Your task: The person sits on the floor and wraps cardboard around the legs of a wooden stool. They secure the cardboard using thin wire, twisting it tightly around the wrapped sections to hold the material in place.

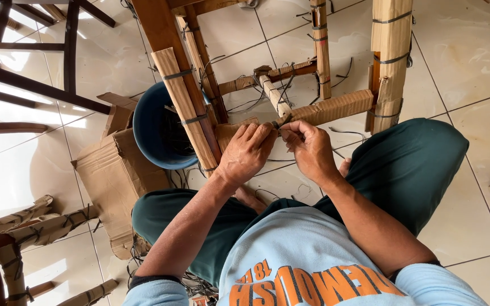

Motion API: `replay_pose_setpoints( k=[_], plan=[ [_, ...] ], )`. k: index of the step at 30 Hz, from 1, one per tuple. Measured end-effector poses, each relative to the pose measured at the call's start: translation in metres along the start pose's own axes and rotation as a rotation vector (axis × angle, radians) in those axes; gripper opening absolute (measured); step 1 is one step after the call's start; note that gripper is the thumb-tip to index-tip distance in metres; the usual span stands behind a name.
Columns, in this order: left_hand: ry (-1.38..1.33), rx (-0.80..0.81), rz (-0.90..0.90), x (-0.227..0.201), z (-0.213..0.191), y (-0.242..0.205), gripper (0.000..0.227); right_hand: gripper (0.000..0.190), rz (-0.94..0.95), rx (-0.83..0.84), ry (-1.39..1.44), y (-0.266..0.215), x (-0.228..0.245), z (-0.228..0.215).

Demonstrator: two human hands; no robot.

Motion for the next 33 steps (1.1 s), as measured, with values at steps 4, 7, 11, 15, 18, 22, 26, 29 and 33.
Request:
replay_pose_setpoints(
  k=[4,7,11,15,18,22,26,29,33],
  plan=[
    [0.054,-0.004,0.016,0.000,0.004,0.002,0.010,0.006,-0.027,-0.036,-0.019,-0.003,0.002,0.000],
    [0.061,-0.020,-0.036,0.002,0.005,0.000,0.009,0.007,-0.072,-0.098,-0.094,-0.006,0.001,0.001],
    [0.083,-0.029,-0.135,0.008,0.004,-0.001,0.005,0.009,-0.162,-0.169,-0.220,-0.017,-0.020,0.009],
    [0.046,-0.072,-0.197,0.013,0.006,-0.002,0.004,0.014,-0.099,-0.187,-0.133,-0.023,-0.034,0.020],
    [0.029,-0.106,-0.207,0.015,0.011,-0.007,0.004,0.015,-0.083,-0.187,-0.069,-0.022,-0.038,0.024],
    [0.005,-0.109,-0.282,0.018,0.019,-0.013,0.004,0.015,-0.061,-0.186,-0.024,-0.020,-0.045,0.026],
    [-0.065,-0.089,-0.395,0.017,0.013,-0.017,0.007,0.004,-0.048,-0.132,-0.022,-0.019,-0.076,0.027],
    [-0.104,-0.167,-0.337,0.006,-0.003,-0.030,0.021,0.007,-0.059,-0.031,-0.057,-0.022,-0.086,0.011],
    [-0.035,-0.399,-0.222,-0.024,-0.038,-0.067,0.015,0.012,-0.240,-0.183,-0.493,-0.024,-0.044,-0.025]
  ],
)
Point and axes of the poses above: each hand's wrist, its own y-axis towards the middle knuckle, its own z-axis out of the palm, x = y × z, the point moved 4 cm from there along y, towards the middle knuckle, and after that the axes turned 13 degrees about -y, right-handed, at the moved point
